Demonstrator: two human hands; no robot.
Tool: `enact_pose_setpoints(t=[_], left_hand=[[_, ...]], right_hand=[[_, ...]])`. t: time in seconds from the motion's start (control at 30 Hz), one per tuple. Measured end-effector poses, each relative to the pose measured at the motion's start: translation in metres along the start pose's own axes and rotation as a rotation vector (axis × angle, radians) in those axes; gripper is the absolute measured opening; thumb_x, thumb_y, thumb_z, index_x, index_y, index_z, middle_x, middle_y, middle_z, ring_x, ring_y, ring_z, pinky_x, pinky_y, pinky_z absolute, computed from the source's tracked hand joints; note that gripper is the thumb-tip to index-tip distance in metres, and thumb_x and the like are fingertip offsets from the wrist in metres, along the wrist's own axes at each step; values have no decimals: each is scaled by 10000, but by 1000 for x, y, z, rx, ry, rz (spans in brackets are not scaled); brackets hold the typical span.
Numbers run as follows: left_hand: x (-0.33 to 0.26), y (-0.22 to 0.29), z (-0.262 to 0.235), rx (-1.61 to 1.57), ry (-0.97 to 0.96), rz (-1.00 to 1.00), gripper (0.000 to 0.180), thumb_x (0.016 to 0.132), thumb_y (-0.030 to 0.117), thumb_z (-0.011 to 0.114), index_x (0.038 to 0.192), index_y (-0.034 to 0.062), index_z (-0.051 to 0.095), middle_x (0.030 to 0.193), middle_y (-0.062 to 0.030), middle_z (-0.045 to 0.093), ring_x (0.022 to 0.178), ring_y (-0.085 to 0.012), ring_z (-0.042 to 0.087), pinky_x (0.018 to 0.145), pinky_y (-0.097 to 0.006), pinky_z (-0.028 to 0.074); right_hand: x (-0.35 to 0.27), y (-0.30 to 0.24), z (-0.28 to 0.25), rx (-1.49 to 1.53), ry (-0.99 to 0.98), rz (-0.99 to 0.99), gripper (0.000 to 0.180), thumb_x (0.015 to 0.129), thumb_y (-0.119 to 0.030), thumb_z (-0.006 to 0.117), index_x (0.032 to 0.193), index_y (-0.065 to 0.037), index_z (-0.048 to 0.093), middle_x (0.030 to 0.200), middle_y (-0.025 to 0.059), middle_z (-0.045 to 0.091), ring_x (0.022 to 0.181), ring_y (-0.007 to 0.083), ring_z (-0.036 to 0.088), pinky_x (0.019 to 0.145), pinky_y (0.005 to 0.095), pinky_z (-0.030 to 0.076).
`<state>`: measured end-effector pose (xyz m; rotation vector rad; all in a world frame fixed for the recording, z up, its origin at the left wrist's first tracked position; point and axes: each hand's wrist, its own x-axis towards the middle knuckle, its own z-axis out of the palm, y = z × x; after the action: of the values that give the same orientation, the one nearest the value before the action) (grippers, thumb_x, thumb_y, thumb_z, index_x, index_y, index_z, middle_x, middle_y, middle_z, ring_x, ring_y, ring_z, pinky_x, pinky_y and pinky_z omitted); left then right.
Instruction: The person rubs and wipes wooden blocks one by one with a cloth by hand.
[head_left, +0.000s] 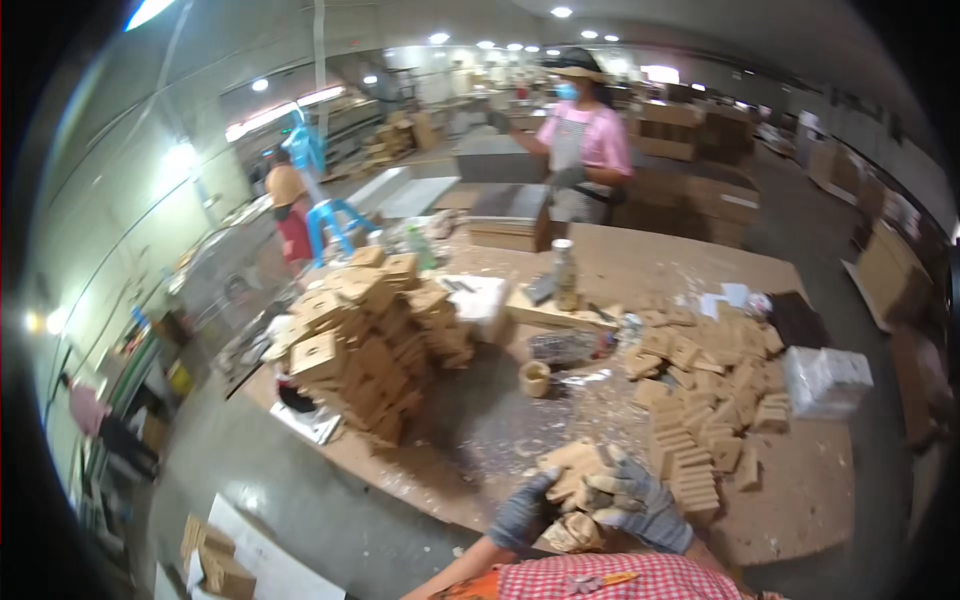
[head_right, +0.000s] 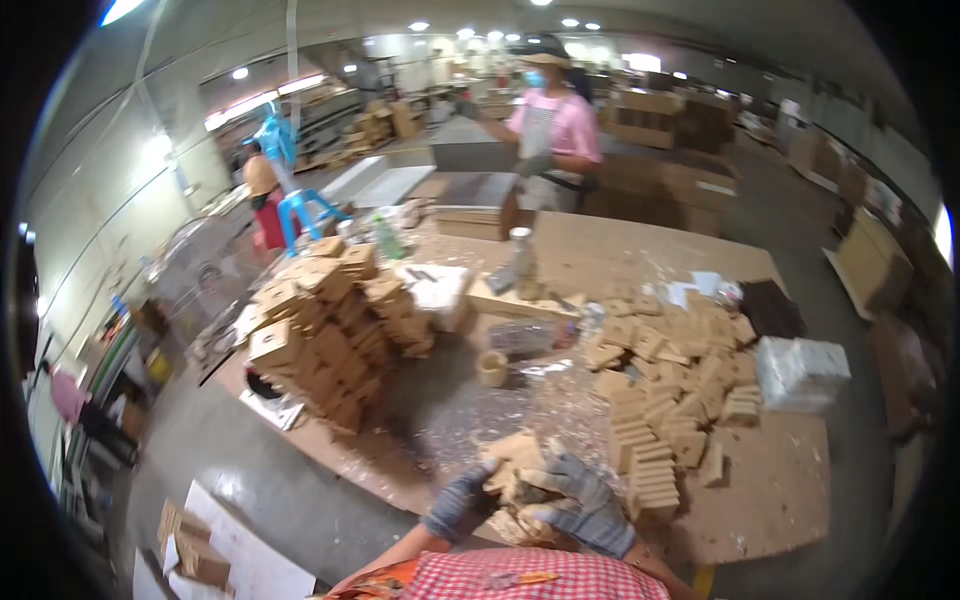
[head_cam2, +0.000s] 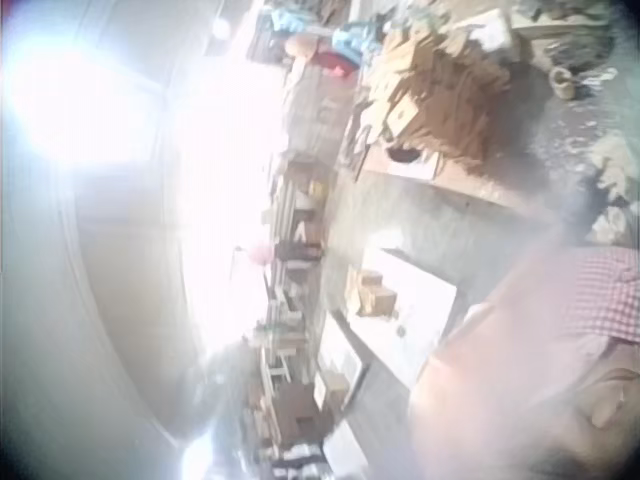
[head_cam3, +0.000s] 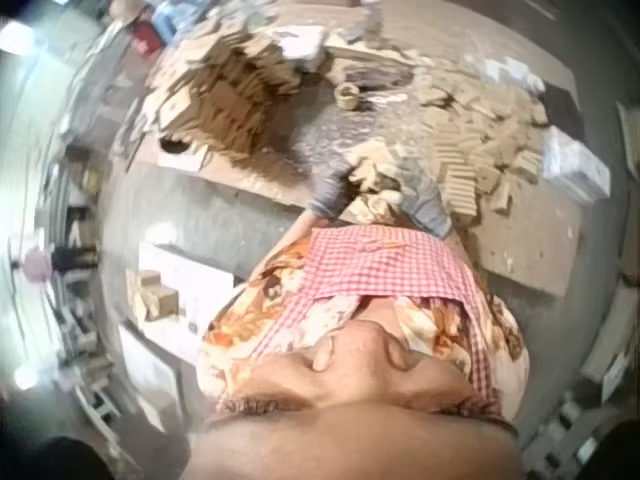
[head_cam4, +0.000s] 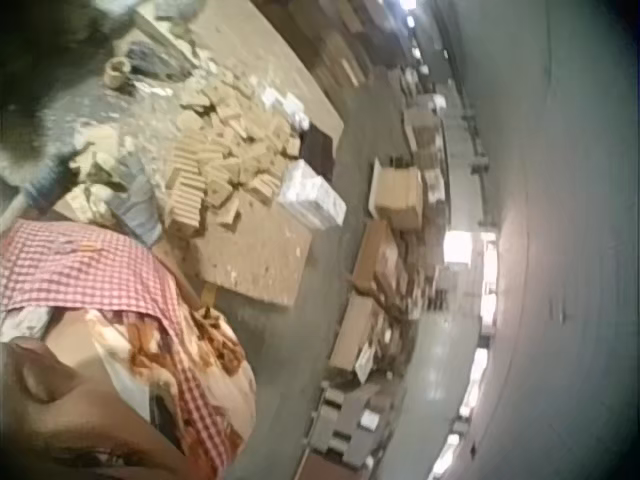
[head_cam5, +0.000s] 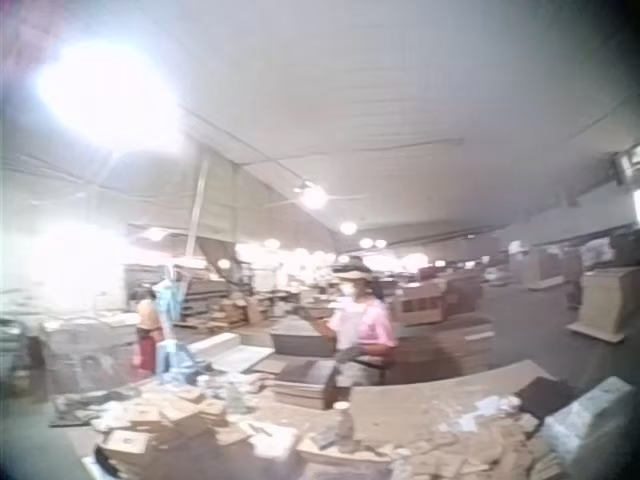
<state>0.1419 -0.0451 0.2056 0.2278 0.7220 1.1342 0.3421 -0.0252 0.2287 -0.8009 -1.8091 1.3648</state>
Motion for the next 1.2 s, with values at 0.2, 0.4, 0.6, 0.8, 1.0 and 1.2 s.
enact_pose_setpoints(t=[0.2,0.4,0.6,0.8,1.0,1.2], left_hand=[[3,-5,-12,481,123,240,665,892,183,551,1425,103,162,1202,-94,514,1045,-185,528,863,-313,456],[-9,12,-22,317,-239,234,674,839,187,602,1404,80,251,1290,-81,437,1027,-128,500,868,-256,424],[-15,15,-23,782,-313,536,770,809,167,656,1413,68,188,1368,-103,352,1232,-181,353,1005,-316,348],[-11,16,-30,597,-190,314,593,789,171,667,1310,49,412,1248,-86,458,1134,-181,442,948,-313,380],[-19,20,-27,1596,134,680,398,723,149,740,1071,15,602,1038,-78,553,927,-156,529,814,-282,449],[-16,3,-28,692,33,426,374,691,155,775,1005,15,628,948,-48,614,883,-94,556,761,-246,482]], right_hand=[[2,-15,17,153,-18,125,400,744,-72,695,1125,-35,578,1100,81,591,1060,181,538,929,295,429],[3,-5,17,545,170,363,382,761,-19,656,1130,23,568,1089,121,611,1021,182,576,881,294,468],[8,1,12,593,261,338,442,735,-62,653,1141,61,528,1091,158,593,1004,222,586,897,307,477],[8,-2,11,687,228,362,436,738,-66,656,1137,54,526,1086,147,590,995,228,590,876,330,505],[-2,-6,9,661,175,403,450,731,-68,668,1145,40,527,1122,150,572,1022,230,574,872,336,508],[-4,-8,11,784,160,447,415,787,-132,640,1158,18,530,1126,134,570,1029,229,564,903,330,480]])
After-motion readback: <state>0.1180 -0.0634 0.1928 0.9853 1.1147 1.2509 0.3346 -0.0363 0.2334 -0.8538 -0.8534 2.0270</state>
